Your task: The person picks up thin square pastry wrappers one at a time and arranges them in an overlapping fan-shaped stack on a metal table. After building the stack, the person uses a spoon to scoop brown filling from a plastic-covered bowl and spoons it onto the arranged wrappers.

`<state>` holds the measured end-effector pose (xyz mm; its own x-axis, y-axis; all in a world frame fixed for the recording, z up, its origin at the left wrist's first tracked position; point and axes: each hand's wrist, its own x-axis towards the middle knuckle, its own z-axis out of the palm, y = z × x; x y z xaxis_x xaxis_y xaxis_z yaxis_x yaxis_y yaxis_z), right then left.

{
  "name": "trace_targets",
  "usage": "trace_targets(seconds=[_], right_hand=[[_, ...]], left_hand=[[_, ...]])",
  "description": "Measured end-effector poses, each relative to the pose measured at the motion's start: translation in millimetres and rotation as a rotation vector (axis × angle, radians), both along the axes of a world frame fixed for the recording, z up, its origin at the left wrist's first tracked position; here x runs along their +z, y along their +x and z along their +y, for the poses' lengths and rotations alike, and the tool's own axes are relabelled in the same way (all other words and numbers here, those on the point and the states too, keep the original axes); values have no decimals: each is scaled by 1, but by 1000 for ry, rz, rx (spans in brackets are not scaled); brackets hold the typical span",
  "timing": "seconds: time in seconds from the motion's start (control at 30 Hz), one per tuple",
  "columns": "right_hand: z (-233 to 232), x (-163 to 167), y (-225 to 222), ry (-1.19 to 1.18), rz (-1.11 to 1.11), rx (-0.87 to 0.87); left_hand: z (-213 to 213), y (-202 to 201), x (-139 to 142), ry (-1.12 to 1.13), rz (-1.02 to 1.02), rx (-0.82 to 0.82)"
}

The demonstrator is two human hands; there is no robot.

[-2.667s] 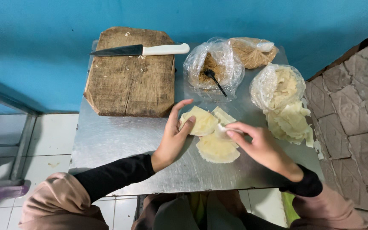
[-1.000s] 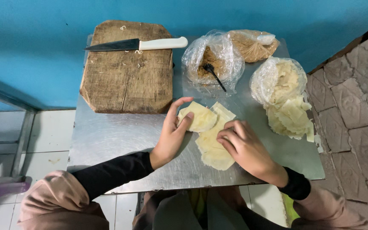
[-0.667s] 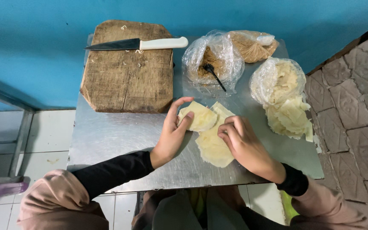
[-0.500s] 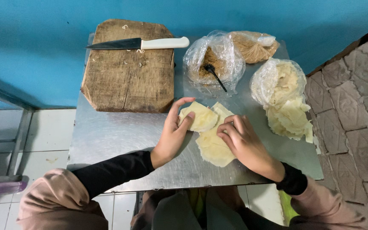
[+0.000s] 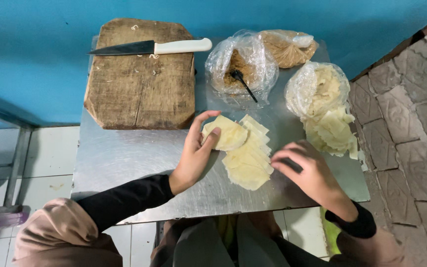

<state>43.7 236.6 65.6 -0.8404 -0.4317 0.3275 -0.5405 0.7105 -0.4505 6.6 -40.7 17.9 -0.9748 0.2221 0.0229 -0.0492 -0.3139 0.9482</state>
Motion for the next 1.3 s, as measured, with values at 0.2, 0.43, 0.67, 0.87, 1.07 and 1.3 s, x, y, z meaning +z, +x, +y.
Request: trace_targets(seconds=[0.2,0.43,0.67,0.87,1.07,1.3], right_hand=[[3,2,25,-74,-135,-2],[-5,0,28,-32,-84,-56],[-4,25,17,-61,100,-24],[-28,28,-12,-237,-218,51],[-40,12,-28,-213,-309,163],[-42,23,-31,-280,-141,281]], left_hand=[[4,14,20,322,-125,-329],[8,19,22,265,-162,-435],[9,23,22,254,-87,-453],[6,28,29,90,26,-444],[3,29,31,-110,171,-415],[5,25,23,-90,170,-360]])
